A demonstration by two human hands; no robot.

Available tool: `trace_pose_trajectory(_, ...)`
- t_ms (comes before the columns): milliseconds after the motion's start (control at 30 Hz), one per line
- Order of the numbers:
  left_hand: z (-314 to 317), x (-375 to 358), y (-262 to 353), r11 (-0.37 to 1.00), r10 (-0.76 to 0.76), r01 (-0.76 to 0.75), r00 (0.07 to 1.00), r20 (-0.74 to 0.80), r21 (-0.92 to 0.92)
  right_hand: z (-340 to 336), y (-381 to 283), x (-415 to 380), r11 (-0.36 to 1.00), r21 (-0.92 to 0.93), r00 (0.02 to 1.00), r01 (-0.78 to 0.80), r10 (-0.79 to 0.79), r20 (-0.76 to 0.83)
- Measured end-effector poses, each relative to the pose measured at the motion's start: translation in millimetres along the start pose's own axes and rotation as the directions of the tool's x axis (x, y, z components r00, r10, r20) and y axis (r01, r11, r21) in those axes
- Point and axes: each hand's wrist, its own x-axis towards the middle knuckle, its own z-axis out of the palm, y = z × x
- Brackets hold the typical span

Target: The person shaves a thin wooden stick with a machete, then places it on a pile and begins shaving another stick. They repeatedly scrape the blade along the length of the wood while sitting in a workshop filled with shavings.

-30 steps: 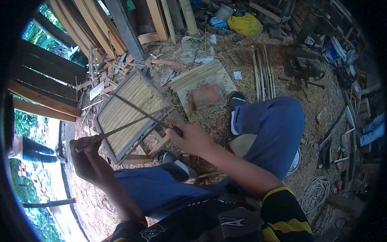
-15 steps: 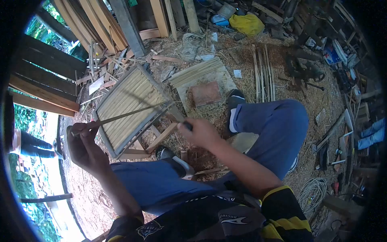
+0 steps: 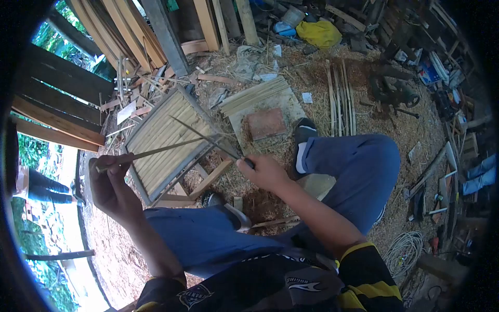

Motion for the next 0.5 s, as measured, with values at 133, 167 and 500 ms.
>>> trace_pose_trajectory(133,-1.4,3.5,1.6,0.999,-0.035,0.035,0.999,0.0,0.003,6.9,20.3,8.8,0.999,0.032,1.0,-0.018,0.018,-0.008)
trace_pose_trajectory(167,-1.4,4.2,0.7,0.999,-0.034,0.034,0.999,0.001,0.004,9.9,32.7,14.9,0.999,0.012,0.999,-0.039,0.039,-0.017)
trace_pose_trajectory(500,-4.9,8.1,-6.1,1.0,-0.025,0.025,1.0,-0.014,0.003,6.4,28.4,6.9,0.995,-0.002,0.995,-0.095,0.095,-0.028)
